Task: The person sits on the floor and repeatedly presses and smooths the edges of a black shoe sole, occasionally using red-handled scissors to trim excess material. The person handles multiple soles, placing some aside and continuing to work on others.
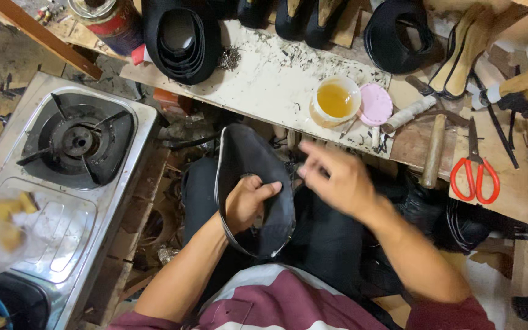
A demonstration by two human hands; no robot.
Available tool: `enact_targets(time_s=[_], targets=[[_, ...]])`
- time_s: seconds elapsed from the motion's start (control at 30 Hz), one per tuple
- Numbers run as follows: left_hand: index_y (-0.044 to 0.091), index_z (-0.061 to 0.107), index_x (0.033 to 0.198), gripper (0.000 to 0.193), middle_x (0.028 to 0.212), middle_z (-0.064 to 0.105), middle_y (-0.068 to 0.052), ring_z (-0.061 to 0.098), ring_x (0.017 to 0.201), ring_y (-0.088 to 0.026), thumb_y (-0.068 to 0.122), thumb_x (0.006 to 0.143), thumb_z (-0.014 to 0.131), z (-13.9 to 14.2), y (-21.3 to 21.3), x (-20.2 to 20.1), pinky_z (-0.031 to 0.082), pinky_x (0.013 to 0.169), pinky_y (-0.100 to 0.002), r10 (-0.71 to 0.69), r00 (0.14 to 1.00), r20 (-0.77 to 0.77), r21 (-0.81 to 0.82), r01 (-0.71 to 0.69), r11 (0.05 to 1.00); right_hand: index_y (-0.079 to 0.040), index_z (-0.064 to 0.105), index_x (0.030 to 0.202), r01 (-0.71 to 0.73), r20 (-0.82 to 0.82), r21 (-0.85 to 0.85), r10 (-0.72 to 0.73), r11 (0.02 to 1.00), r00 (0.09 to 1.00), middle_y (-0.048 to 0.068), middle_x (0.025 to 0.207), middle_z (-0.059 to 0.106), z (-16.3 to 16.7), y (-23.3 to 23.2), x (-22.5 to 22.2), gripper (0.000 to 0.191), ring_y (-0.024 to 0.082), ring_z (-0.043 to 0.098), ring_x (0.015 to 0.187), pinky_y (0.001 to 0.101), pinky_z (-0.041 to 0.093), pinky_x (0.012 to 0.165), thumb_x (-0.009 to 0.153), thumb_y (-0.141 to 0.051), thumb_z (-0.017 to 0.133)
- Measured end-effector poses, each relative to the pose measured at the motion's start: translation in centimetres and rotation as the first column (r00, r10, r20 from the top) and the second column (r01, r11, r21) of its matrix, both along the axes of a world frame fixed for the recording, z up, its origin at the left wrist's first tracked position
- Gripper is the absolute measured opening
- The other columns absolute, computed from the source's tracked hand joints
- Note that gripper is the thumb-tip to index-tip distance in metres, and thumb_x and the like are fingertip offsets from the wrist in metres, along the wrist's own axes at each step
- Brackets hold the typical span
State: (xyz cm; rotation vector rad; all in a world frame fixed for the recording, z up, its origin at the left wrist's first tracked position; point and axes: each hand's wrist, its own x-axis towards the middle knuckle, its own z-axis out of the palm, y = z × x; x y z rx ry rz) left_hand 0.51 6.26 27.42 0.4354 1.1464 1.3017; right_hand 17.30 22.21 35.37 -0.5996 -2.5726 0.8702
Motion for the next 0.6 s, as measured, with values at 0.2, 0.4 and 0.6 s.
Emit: enact_targets(time_s=[0.2,0.4,0.6], targets=[[0.003,0.063,0.071,0.037,0.050,0.050,0.002,0.040,0.037,-0.007,0.023,0.101,0.064,-1.8,-1.1,-0.2,0.025,0.034,-0.026,0.028,0.998,-0.058,0.067,-0.024,0.997,-0.003,0.075,0.106,0.069,0.055,0.544,-0.118,0.836,0.992,0.023,0.141,0.059,-0.6,8.4,-1.4,0.036,0.046,0.048,0.132,0.0555,0.038,0.107,0.080,-0.026,0.083],[0.008,0.051,0.067,0.040,0.050,0.049,0.002,0.045,0.038,-0.008,0.025,0.101,0.064,-1.5,-0.5,-1.6,0.030,0.034,-0.027,0.115,0.989,-0.089,0.042,-0.112,0.993,-0.006,0.074,0.098,0.003,-0.077,0.289,0.020,0.957,0.997,0.017,0.143,0.056,0.0,6.3,-1.0,0.020,0.039,0.048,0.143,0.0491,0.039,0.121,0.085,-0.018,0.082],[0.005,0.070,0.080,0.030,0.070,0.068,0.000,0.062,0.058,-0.009,0.022,0.102,0.059,-1.6,0.8,-1.7,0.045,0.051,-0.028,-0.027,0.999,0.036,0.142,0.022,0.990,-0.006,0.068,0.129,-0.307,-0.113,-0.002,0.305,0.952,0.946,0.021,0.159,0.039,-2.0,-0.7,-0.4,0.047,0.038,0.041,0.148,0.0452,0.042,0.116,0.082,-0.002,0.072]])
